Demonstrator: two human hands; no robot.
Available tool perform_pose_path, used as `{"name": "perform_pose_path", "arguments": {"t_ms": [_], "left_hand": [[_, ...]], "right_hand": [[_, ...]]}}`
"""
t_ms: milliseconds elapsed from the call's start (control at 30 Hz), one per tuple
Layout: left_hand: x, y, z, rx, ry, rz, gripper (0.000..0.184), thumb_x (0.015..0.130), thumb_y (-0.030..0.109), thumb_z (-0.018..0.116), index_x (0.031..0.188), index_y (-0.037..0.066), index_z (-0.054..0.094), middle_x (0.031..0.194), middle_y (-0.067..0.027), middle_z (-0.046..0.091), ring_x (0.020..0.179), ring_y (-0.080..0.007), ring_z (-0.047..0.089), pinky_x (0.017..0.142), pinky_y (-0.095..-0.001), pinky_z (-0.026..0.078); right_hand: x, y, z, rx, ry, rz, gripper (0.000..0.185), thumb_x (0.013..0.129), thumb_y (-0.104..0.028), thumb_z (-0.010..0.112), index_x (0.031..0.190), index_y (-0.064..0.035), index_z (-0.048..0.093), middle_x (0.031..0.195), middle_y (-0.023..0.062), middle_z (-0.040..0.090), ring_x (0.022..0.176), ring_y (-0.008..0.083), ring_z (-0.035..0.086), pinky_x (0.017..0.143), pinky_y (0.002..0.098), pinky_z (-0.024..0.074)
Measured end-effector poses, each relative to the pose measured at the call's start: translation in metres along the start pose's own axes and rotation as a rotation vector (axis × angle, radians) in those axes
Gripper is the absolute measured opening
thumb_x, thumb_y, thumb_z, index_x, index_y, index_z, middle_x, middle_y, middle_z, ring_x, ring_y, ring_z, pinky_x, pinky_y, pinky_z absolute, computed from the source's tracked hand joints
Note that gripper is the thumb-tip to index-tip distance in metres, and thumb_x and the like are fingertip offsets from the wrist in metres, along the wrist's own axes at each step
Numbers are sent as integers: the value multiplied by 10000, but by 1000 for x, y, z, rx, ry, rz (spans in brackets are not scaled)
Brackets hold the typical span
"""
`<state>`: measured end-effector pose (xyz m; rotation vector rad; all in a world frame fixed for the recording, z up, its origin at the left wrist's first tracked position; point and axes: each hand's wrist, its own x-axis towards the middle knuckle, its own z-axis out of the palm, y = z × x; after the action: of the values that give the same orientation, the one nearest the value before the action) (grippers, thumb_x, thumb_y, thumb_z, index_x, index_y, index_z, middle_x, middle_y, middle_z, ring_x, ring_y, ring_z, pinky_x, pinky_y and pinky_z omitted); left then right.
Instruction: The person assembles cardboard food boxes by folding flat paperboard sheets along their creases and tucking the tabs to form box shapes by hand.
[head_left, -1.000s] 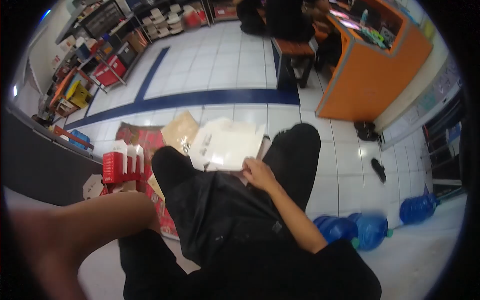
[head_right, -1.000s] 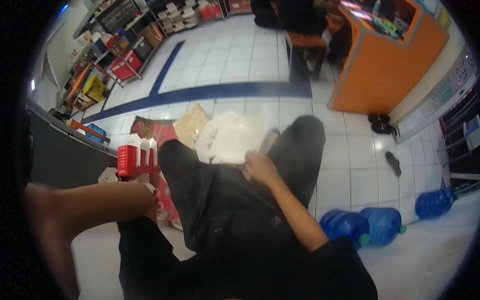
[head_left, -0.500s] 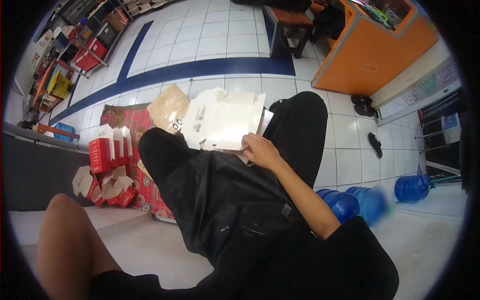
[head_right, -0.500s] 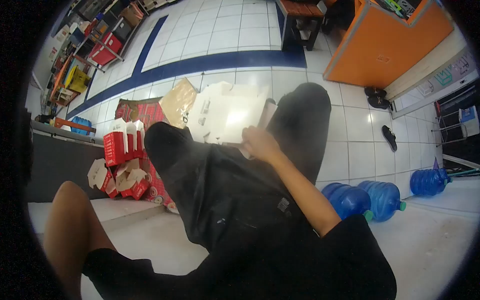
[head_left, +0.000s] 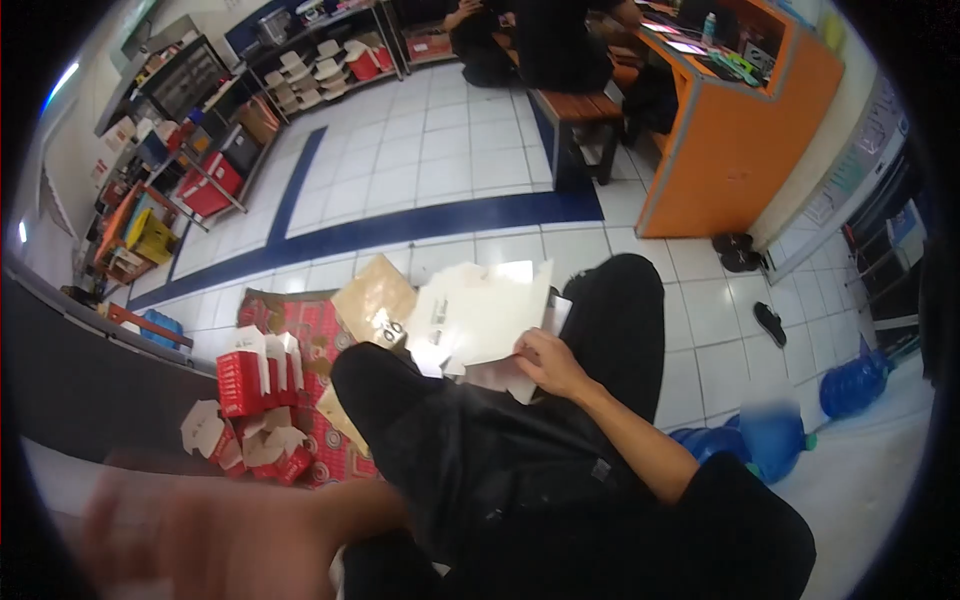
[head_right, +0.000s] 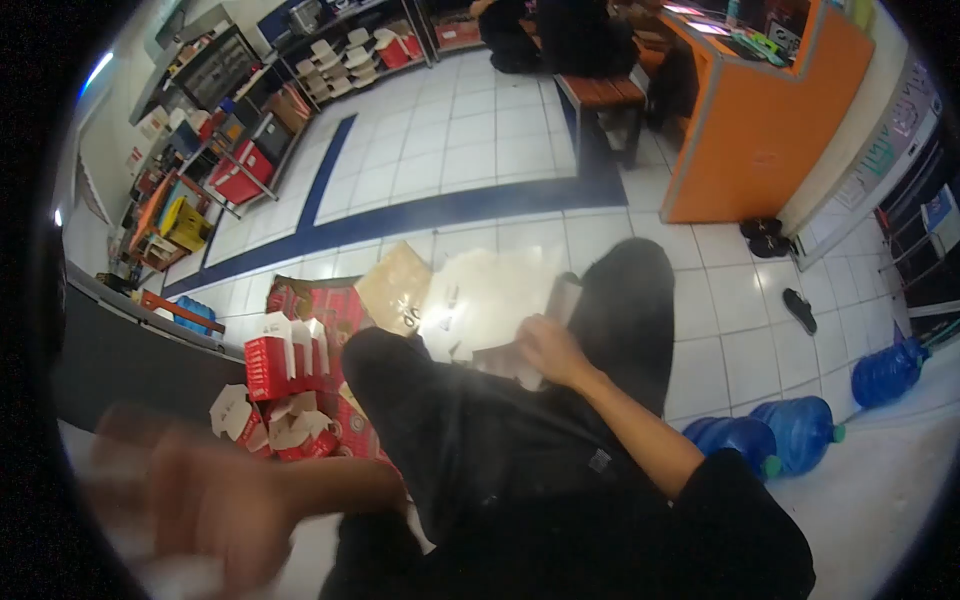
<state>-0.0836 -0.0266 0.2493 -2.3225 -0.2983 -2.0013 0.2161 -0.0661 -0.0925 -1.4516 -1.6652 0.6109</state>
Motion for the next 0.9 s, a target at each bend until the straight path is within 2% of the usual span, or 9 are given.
{"name": "perform_pose_path", "arguments": {"t_ms": [133, 200, 233, 267, 333, 467, 633, 767, 900], "left_hand": [[-92, -60, 80, -102, -600, -660, 892, 915, 293, 868, 1625, -23, 430, 1559, -204, 591, 1412, -388, 590, 1206, -491, 452], [-151, -101, 118, -173, -840, -594, 976, 837, 315, 941, 1614, -19, 453, 1596, -260, 558, 1460, -448, 553, 1203, -496, 454], [-173, -113, 126, -87, -828, -473, 744, 905, 298, 876, 1531, 28, 577, 1472, -242, 664, 1320, -451, 647, 1104, -497, 526], [-185, -130, 134, -62, -817, -481, 744, 905, 298, 876, 1531, 28, 577, 1472, -242, 664, 1320, -451, 647, 1104, -497, 526], [-201, -161, 135, -98, -982, -767, 442, 988, 260, 772, 1377, 62, 699, 1279, -207, 757, 1140, -419, 732, 970, -480, 578], [-164, -187, 145, 54, -681, -909, 180, 1065, 178, 652, 1176, 47, 706, 1064, -207, 781, 949, -419, 753, 821, -484, 579], [-196, -204, 155, -233, -460, -1019, 173, 1095, 145, 626, 1182, 19, 708, 991, -169, 791, 906, -291, 800, 824, -392, 603], [-200, -183, 156, -133, -633, -976, 186, 1049, 149, 661, 1179, 41, 740, 1054, -161, 760, 978, -358, 753, 877, -436, 581], [-219, -187, 160, -57, -841, -922, 270, 1006, 201, 667, 1225, 132, 809, 1040, -166, 748, 982, -397, 728, 877, -495, 563]], "right_hand": [[40, -31, -32, 242, 56, 104, 163, 1004, -166, 705, 1096, -32, 689, 1046, 160, 724, 1015, 325, 710, 919, 411, 551], [74, -29, -41, 247, 88, 56, 156, 1003, -140, 725, 1111, -31, 696, 1057, 134, 736, 1002, 257, 713, 912, 375, 554], [93, -36, -48, 292, 131, 6, 123, 1011, -90, 713, 1109, -20, 690, 1054, 98, 730, 1009, 205, 699, 919, 345, 547], [112, -41, -52, 343, 166, -45, 95, 1018, -41, 702, 1106, -10, 684, 1050, 62, 725, 1016, 152, 685, 925, 315, 541], [152, -31, -57, 336, 189, -137, 88, 1028, -22, 685, 1114, -25, 666, 1059, 51, 669, 1003, 145, 647, 943, 308, 525], [216, -23, -53, 479, 182, -214, 99, 1062, -39, 516, 1094, -33, 609, 1053, 56, 561, 1025, 154, 555, 990, 295, 453], [210, -17, -44, 304, 166, -286, 74, 1049, -61, 537, 1033, 0, 576, 968, 120, 554, 928, 229, 573, 902, 361, 471], [192, -21, -45, 194, -24, -162, 50, 1023, -15, 623, 1061, 1, 595, 974, 119, 559, 868, 226, 575, 808, 348, 484], [190, -32, -41, 33, -137, -166, 107, 995, -45, 732, 1098, -25, 710, 1170, 160, 578, 917, 292, 679, 816, 373, 556]]}}
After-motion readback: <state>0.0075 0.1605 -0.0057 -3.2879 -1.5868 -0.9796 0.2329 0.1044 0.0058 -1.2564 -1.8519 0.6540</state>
